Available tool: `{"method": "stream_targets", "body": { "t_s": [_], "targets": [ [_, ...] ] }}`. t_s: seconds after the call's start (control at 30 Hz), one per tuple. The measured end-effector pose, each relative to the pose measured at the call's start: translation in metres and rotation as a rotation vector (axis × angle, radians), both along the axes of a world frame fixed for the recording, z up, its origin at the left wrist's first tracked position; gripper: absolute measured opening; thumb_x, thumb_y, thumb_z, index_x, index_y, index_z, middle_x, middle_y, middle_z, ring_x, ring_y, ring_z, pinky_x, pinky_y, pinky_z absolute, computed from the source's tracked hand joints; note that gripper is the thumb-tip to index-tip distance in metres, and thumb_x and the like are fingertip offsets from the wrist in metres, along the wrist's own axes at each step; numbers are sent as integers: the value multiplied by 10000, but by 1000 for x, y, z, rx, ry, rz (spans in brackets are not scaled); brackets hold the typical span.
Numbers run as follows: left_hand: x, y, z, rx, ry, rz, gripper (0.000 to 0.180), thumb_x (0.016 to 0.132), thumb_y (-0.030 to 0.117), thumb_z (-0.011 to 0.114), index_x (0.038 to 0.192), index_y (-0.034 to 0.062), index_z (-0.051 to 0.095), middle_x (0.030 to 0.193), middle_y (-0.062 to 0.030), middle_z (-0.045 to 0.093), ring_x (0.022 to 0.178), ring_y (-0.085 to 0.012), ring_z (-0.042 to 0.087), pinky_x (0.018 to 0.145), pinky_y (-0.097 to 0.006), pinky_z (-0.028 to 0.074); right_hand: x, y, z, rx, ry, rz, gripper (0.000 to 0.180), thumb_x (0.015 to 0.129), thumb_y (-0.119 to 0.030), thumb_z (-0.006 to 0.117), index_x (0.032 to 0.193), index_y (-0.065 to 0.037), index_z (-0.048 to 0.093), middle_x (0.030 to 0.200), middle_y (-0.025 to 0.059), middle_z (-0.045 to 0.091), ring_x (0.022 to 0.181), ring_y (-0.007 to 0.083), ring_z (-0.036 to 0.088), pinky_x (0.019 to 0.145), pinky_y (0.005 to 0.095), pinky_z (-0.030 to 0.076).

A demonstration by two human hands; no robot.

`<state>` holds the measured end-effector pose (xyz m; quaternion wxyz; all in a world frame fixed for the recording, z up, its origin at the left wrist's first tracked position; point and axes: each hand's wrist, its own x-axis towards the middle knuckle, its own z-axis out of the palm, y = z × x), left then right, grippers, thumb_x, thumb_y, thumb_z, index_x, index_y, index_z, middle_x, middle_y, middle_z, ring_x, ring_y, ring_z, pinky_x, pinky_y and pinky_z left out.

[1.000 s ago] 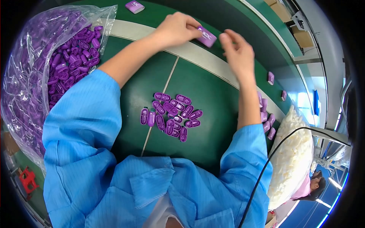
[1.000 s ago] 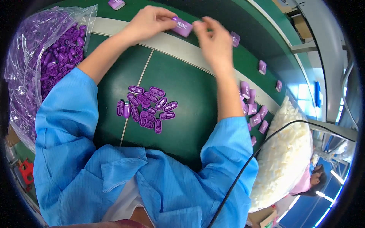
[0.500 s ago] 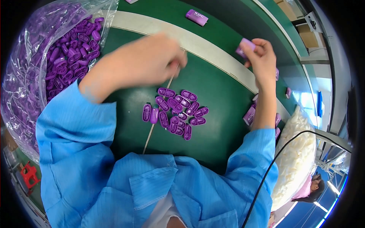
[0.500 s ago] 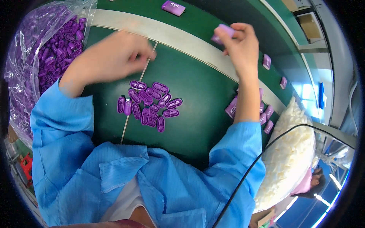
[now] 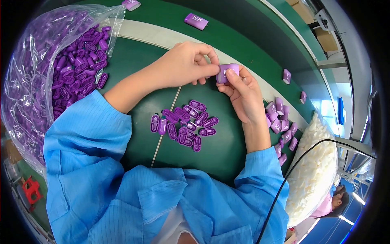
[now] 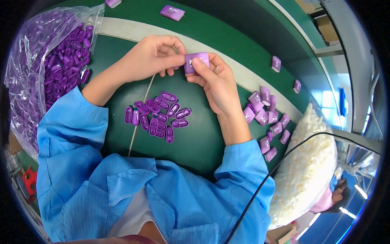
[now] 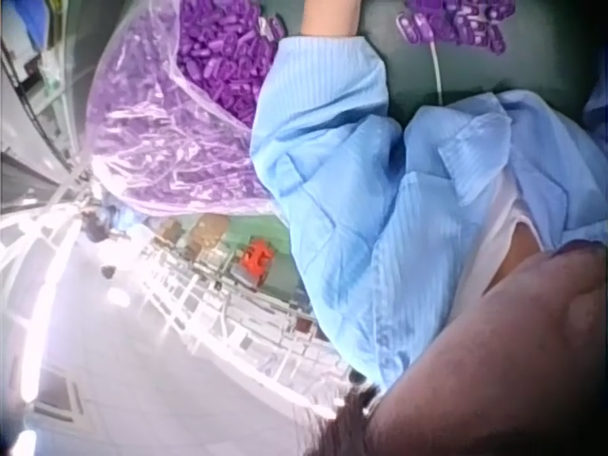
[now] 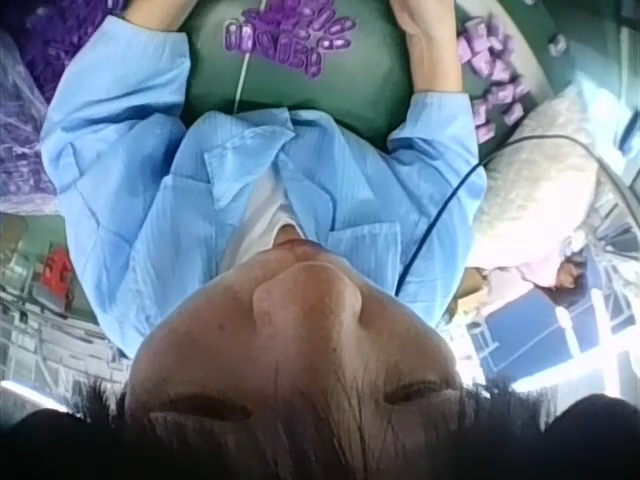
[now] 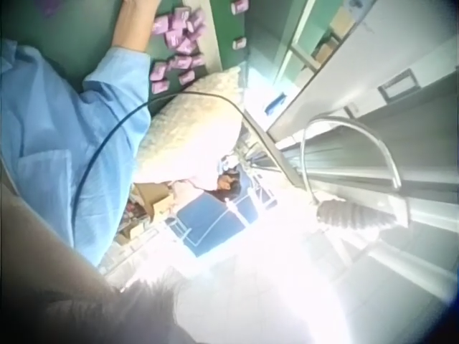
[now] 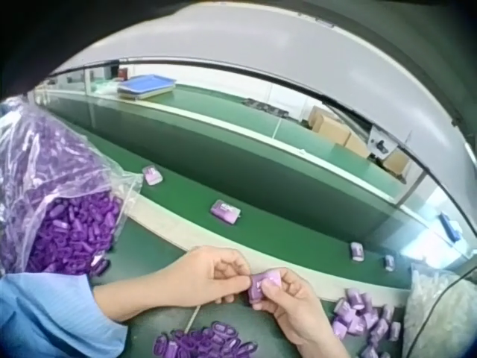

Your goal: The person assembles small purple plastic components by hand on a factory production line.

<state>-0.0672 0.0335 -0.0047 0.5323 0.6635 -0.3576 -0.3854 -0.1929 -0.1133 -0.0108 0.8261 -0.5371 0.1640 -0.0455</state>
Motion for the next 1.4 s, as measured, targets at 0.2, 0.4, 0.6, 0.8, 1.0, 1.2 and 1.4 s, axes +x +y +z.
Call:
{"method": "stream_targets", "body": {
  "t_s": [0.2,0.4,0.6,0.8,1.0,1.2,1.4],
  "targets": [
    [6,-8,-17,-190,355,19,261,826,153,629,1047,19,592,833,-19,606,721,-68,546,644,-196,428,6,-2,0,-4,-17,-54,224,851,-101,594,1034,7,526,943,87,618,803,116,602,692,229,504],
    [-3,-5,-16,-239,238,123,301,840,103,598,1111,-22,565,933,-67,625,812,-98,584,741,-227,474,5,-2,10,-440,-93,-194,242,832,-57,609,1037,30,514,937,100,617,801,118,593,693,228,494],
    [-12,-3,-13,-299,196,117,357,839,45,584,1182,-31,520,944,-86,639,819,-112,606,783,-224,484,3,1,10,-423,-109,-158,249,829,-44,609,1037,44,504,932,118,614,796,124,594,671,228,505],
    [-13,-2,-11,-305,131,118,310,827,58,608,1122,-31,572,915,-85,647,784,-97,603,733,-218,497,3,0,15,-385,-106,-136,234,811,-10,618,1007,48,505,923,135,613,776,136,609,686,236,520],
    [-11,-1,-13,-296,172,109,294,809,64,634,1085,-30,598,864,-88,655,735,-98,605,690,-217,502,-2,1,20,-439,-112,-125,206,784,27,634,954,49,518,894,142,621,754,138,615,691,252,531],
    [-15,0,-15,-323,208,125,282,806,74,643,1068,-25,609,856,-99,657,706,-105,607,665,-221,507,-4,-6,23,-354,-31,-46,204,778,11,648,938,28,523,856,124,631,718,145,626,668,243,537],
    [-14,-3,-13,-282,218,115,251,795,73,648,1013,-48,624,845,-121,657,694,-124,627,660,-231,530,-2,-10,36,-435,86,53,224,790,0,634,991,60,557,869,131,639,721,145,630,677,228,533]
  ]
}}
